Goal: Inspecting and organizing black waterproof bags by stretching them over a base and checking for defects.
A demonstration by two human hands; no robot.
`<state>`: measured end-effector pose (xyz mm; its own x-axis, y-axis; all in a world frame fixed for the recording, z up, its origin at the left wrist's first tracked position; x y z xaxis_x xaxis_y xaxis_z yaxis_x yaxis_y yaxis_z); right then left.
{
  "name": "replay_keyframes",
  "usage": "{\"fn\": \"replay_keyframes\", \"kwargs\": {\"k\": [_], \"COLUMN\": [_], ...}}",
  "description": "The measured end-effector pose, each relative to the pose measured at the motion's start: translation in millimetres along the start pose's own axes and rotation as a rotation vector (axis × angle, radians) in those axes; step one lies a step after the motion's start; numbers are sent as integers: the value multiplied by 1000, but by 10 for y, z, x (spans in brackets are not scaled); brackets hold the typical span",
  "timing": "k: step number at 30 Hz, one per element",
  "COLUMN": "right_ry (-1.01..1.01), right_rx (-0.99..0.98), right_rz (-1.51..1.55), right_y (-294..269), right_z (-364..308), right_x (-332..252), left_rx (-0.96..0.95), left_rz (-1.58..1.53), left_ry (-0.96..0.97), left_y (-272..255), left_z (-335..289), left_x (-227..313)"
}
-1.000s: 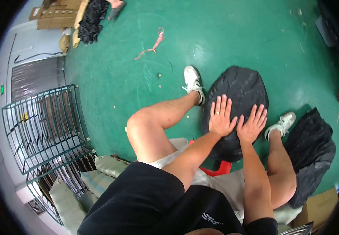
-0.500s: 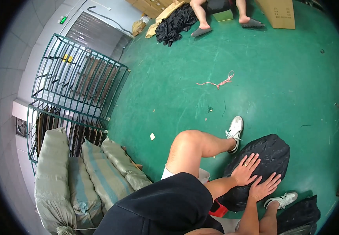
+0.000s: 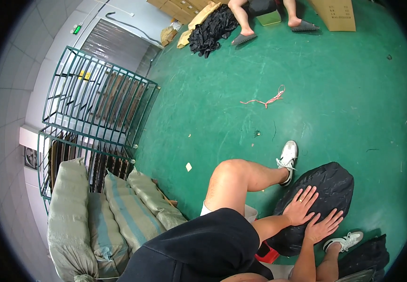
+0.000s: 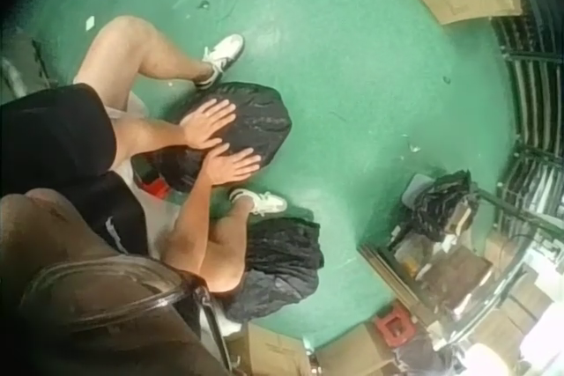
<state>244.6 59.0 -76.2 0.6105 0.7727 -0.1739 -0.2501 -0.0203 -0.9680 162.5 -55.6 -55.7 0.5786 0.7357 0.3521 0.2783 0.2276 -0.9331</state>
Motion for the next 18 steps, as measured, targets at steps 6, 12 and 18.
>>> {"fn": "replay_keyframes", "kwargs": {"k": [6,12,18], "right_ry": [-10,-1,-3], "right_rx": [24,22,17], "right_rz": [3,2,14], "right_y": [-4,-4,-12], "right_z": [4,6,11], "right_x": [-9,4,-8], "left_rx": [13,33,23], "left_rz": [-11,-17,10], "left_ry": [2,10,10], "left_y": [8,3,5], "left_z": [-4,4,-2], "left_x": [-9,10,-5]}}
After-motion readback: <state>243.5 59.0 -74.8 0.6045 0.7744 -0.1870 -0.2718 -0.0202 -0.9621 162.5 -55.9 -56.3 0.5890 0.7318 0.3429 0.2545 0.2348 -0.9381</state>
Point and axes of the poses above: each hand's wrist, its own z-axis towards the middle knuckle, its own y-axis out of the palm, x = y × z, the point moved 1 cm from there along z, towards the middle knuckle, and after that the axes turned 3 degrees about x, right-handed, at the moved point
